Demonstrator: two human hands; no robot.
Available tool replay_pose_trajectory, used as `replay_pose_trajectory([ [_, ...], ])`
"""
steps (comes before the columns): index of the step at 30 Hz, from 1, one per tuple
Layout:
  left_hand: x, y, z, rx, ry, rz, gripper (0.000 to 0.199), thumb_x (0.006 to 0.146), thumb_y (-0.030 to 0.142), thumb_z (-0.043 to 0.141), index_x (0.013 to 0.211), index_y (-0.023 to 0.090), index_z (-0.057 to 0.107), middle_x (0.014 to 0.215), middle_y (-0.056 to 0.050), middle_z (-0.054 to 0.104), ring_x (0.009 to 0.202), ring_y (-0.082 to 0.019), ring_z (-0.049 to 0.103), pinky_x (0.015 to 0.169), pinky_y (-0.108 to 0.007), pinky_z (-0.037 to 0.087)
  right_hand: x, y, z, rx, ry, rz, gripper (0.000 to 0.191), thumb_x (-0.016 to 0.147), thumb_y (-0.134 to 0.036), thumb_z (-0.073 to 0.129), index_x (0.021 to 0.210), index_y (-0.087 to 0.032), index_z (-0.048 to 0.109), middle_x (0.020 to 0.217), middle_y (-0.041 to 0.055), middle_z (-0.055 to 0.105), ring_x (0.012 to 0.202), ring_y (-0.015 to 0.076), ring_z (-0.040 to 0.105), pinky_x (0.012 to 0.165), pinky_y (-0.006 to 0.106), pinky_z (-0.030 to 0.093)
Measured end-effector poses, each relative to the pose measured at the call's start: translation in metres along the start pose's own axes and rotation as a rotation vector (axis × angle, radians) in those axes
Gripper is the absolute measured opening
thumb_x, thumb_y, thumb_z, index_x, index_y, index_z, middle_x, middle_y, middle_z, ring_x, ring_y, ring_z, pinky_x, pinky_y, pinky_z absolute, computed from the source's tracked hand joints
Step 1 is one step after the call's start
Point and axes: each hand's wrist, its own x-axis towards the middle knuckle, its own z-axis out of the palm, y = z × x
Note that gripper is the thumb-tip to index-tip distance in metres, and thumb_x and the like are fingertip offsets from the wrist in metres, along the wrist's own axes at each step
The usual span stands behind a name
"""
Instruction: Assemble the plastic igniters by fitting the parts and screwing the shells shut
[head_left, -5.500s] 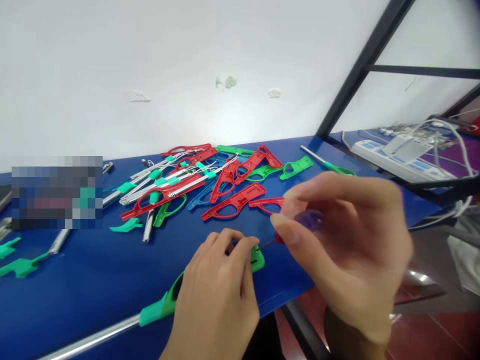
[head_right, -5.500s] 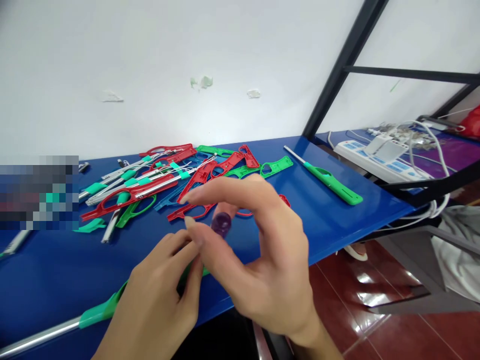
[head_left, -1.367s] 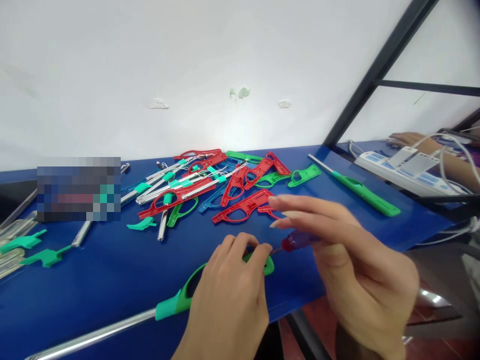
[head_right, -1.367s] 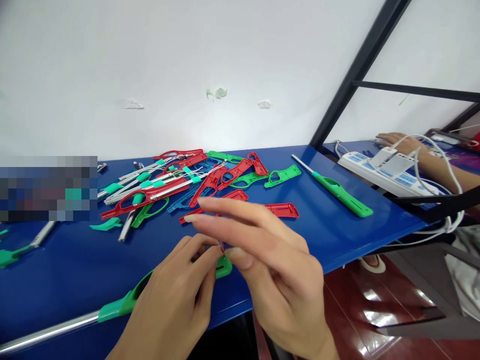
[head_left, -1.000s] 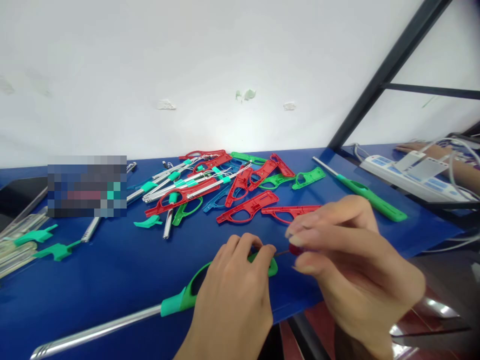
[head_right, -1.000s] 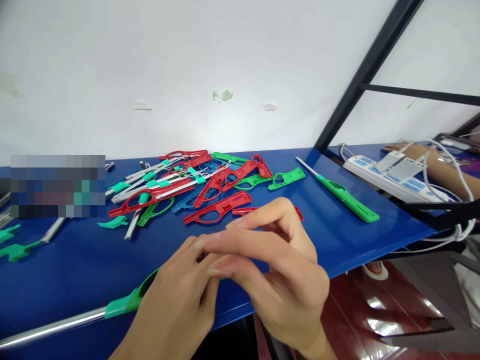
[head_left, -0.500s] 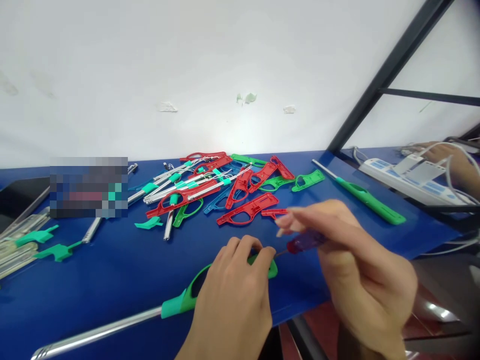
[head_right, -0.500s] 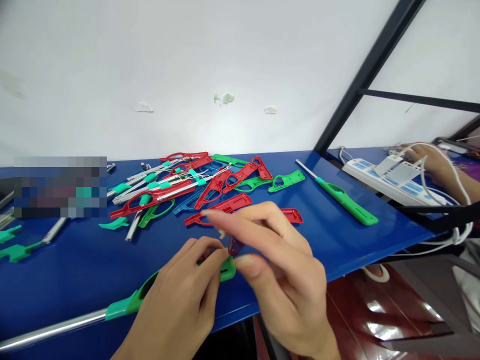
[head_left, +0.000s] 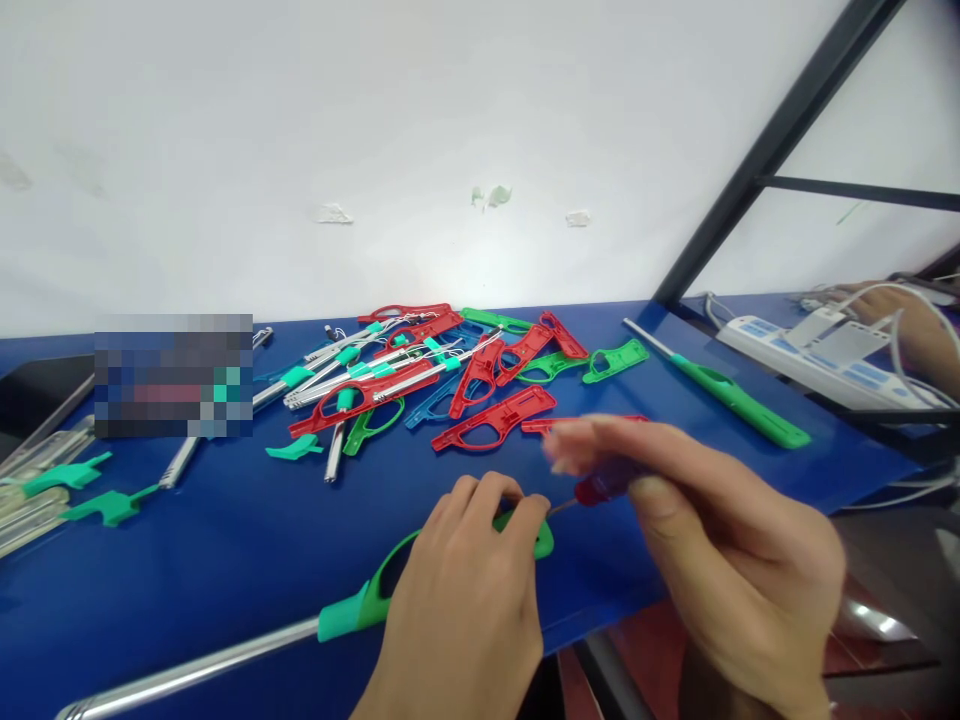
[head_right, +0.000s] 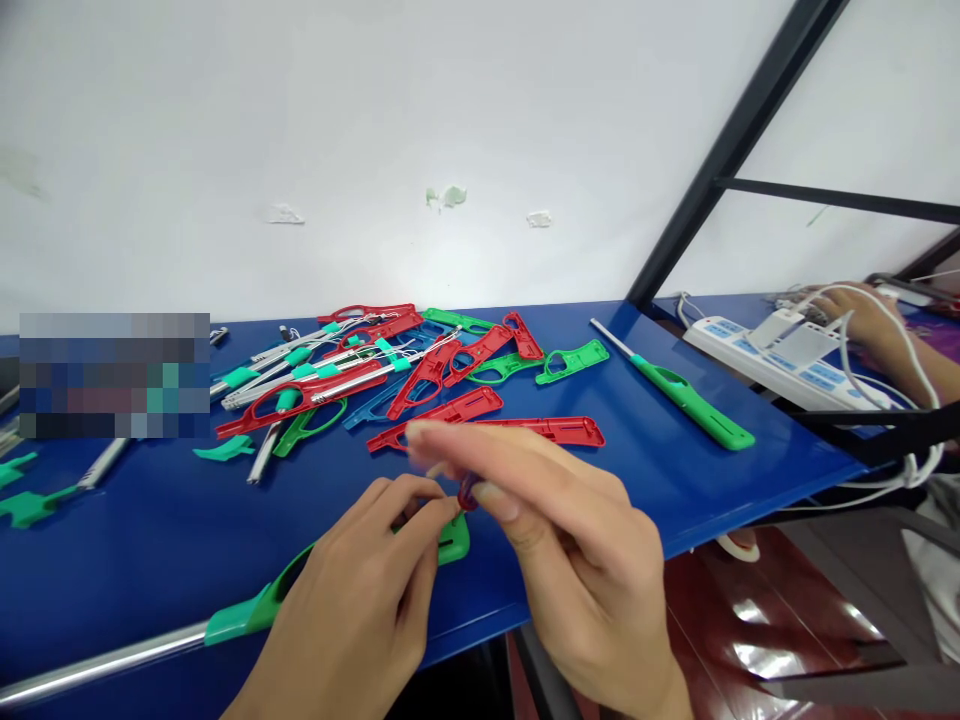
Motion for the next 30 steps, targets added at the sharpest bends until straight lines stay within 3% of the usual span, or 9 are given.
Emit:
replay_pose_trajectory([
  [5,-0.001,-0.001,0.001,0.013,0.006,0.000,0.049,0.107,0.004,0.036,0.131,0.022,0.074,0.117,-0.010,0.078,0.097,-0.032,0.075,0.081,-0.059,0.069,0.005,0.006,0.003,-0.011,0.065,-0.144,0.036,0.092,-0.005,0.086,0.116,-0.032,0.087,0.092,-0.0016,0.082,0.080,0.0196,0.070,0.069,0.034,0.061],
  [9,-0.001,-0.003,-0.002,0.012,0.004,0.004,0.047,0.107,0.006,0.038,0.130,0.023,0.074,0.116,-0.009,0.078,0.096,-0.031,0.075,0.078,-0.056,0.070,0.003,0.004,-0.001,-0.060,0.000,-0.070,0.037,0.103,-0.013,0.074,0.132,-0.034,0.085,0.116,0.0031,0.084,0.096,0.0246,0.077,0.078,0.039,0.066],
  [11,-0.001,-0.003,-0.002,0.011,0.005,0.008,0.045,0.107,0.006,0.038,0.128,0.024,0.074,0.116,-0.008,0.078,0.097,-0.031,0.076,0.079,-0.056,0.070,0.000,0.002,-0.002,-0.013,-0.034,-0.026,0.037,0.107,-0.013,0.068,0.132,-0.033,0.085,0.118,0.0040,0.085,0.095,0.0259,0.080,0.075,0.039,0.067],
  [16,0.000,-0.005,0.000,0.021,0.007,0.020,0.047,0.106,0.005,0.037,0.130,0.022,0.073,0.117,-0.009,0.078,0.096,-0.031,0.076,0.080,-0.057,0.070,0.003,0.003,0.003,-0.046,0.130,-0.113,0.033,0.091,-0.003,0.085,0.110,-0.030,0.088,0.088,0.0001,0.081,0.081,0.0220,0.071,0.067,0.035,0.062],
  [18,0.000,-0.005,0.001,0.023,0.013,0.023,0.046,0.105,0.005,0.037,0.130,0.023,0.073,0.116,-0.009,0.079,0.095,-0.031,0.076,0.077,-0.055,0.070,0.004,0.004,0.001,-0.091,0.118,-0.096,0.034,0.094,-0.008,0.085,0.119,-0.032,0.088,0.097,0.0012,0.081,0.087,0.0216,0.070,0.071,0.034,0.062],
  [22,-0.002,-0.007,0.003,0.025,0.043,0.041,0.043,0.104,0.005,0.038,0.122,0.023,0.073,0.113,-0.008,0.078,0.094,-0.031,0.076,0.076,-0.054,0.070,0.000,0.002,-0.004,-0.025,-0.060,-0.014,0.045,0.109,-0.011,0.064,0.145,-0.034,0.079,0.128,0.0031,0.084,0.102,0.0218,0.079,0.082,0.034,0.068],
  [24,-0.002,-0.009,0.003,0.035,0.057,0.051,0.044,0.101,0.004,0.038,0.120,0.023,0.073,0.111,-0.009,0.079,0.091,-0.031,0.076,0.075,-0.054,0.070,-0.001,0.000,-0.002,0.049,-0.062,-0.038,0.045,0.105,-0.004,0.066,0.136,-0.032,0.082,0.115,0.0017,0.086,0.097,0.0207,0.081,0.078,0.032,0.069],
  [27,-0.003,-0.010,0.004,0.045,0.067,0.066,0.047,0.098,0.002,0.037,0.120,0.023,0.073,0.104,-0.009,0.079,0.081,-0.029,0.075,0.070,-0.053,0.068,0.002,-0.002,0.005,0.047,0.045,-0.114,0.034,0.093,0.000,0.080,0.111,-0.028,0.087,0.093,-0.0011,0.080,0.084,0.0171,0.075,0.070,0.027,0.066],
  [30,-0.004,-0.011,0.006,0.045,0.054,0.059,0.045,0.099,0.003,0.039,0.121,0.024,0.071,0.106,-0.008,0.078,0.084,-0.029,0.075,0.070,-0.051,0.068,0.003,-0.004,0.005,-0.067,0.049,-0.108,0.032,0.095,-0.008,0.081,0.117,-0.031,0.088,0.099,-0.0008,0.081,0.085,0.0159,0.075,0.071,0.026,0.066],
])
